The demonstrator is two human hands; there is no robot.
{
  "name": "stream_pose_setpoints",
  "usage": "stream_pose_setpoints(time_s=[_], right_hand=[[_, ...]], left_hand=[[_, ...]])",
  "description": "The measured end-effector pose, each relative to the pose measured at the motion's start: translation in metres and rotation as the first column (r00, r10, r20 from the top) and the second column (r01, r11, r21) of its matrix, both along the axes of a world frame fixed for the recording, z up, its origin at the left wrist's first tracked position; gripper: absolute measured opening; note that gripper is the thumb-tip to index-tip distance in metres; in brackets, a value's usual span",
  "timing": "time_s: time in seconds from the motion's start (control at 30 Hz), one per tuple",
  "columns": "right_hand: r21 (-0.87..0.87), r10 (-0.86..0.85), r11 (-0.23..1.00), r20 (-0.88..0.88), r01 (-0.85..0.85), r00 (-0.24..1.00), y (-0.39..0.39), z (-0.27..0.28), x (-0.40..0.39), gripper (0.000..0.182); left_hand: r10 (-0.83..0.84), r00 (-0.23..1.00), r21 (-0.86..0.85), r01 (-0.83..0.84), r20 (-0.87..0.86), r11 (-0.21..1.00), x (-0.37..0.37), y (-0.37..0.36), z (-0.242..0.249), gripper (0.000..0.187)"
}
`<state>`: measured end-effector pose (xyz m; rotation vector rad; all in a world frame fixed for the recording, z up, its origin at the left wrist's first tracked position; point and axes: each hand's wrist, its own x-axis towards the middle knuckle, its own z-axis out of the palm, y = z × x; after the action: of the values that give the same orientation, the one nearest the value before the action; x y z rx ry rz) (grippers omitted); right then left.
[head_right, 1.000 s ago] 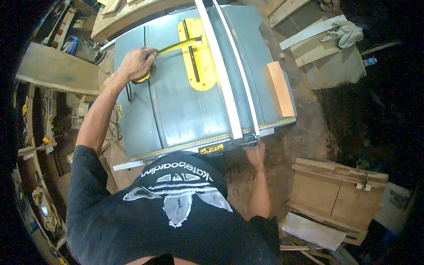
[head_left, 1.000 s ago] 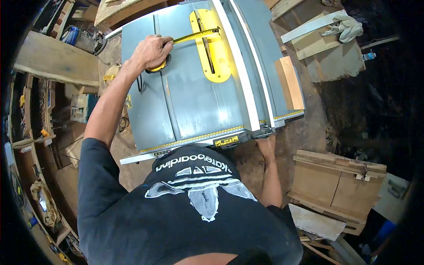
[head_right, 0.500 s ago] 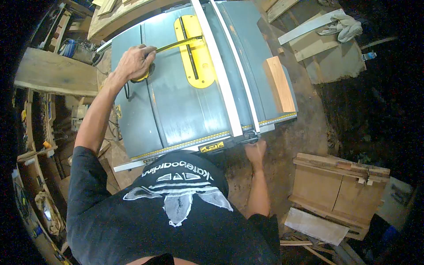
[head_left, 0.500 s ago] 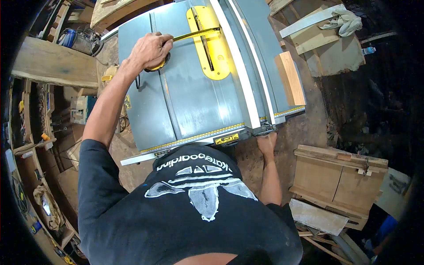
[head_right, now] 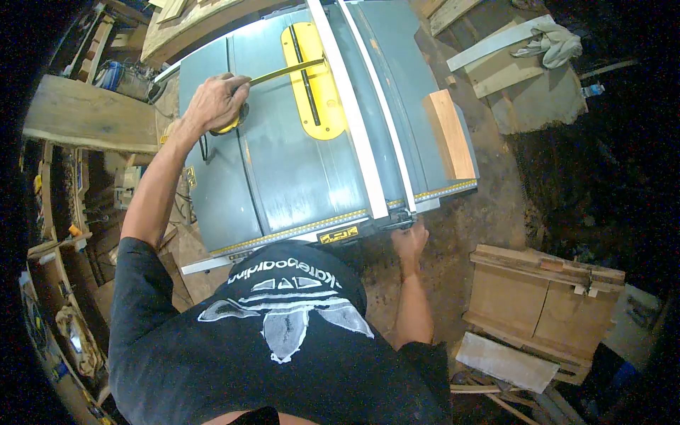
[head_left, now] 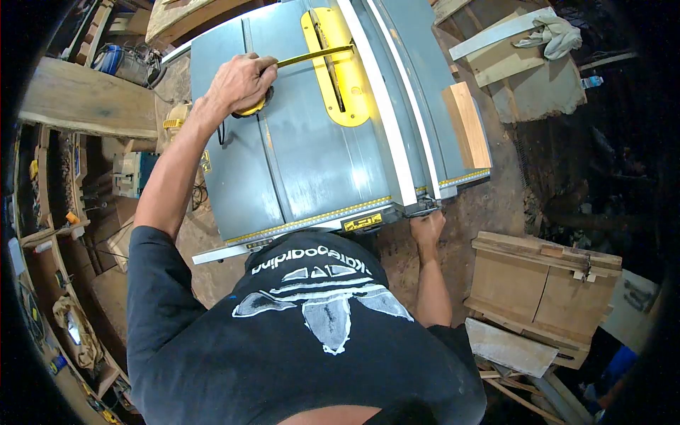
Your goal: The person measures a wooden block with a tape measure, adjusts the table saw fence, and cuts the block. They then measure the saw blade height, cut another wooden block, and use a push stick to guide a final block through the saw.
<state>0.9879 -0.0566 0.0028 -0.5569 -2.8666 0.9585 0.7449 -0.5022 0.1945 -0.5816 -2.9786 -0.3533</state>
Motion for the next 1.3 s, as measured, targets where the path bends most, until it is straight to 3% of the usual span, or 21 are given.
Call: stream_pose_setpoints(time_s=[0.23, 0.4, 0.47, 0.7, 1.3], right_hand=[[0.089, 0.024, 0.996, -0.01, -0.023, 1.0, 0.004, -0.013, 0.003, 0.043], [0.028, -0.001, 1.0, 0.017, 0.0, 1.0, 0.001, -0.006, 0.003, 0.042], [0.11, 0.044, 0.993, -0.08, -0.035, 0.996, 0.001, -0.012, 0.003, 0.041], [0.099, 0.025, 0.995, -0.072, -0.018, 0.997, -0.002, -0.006, 0.003, 0.04], [0.297, 0.01, 0.955, -0.103, 0.021, 0.995, -0.002, -0.019, 0.009, 0.042]], left_hand=[[0.002, 0.995, 0.031, -0.005, 0.102, 0.999, -0.004, 0.0, 0.006, 0.036], [-0.005, 0.994, 0.035, 0.001, 0.106, 0.999, -0.007, -0.003, 0.003, 0.037], [-0.003, 0.993, 0.041, -0.001, 0.115, 0.999, -0.007, -0.003, 0.004, 0.037], [-0.007, 0.99, 0.058, -0.001, 0.138, 0.998, -0.006, -0.001, 0.01, 0.037], [-0.016, 0.988, 0.005, 0.016, 0.151, 1.0, -0.004, 0.003, 0.001, 0.036]])
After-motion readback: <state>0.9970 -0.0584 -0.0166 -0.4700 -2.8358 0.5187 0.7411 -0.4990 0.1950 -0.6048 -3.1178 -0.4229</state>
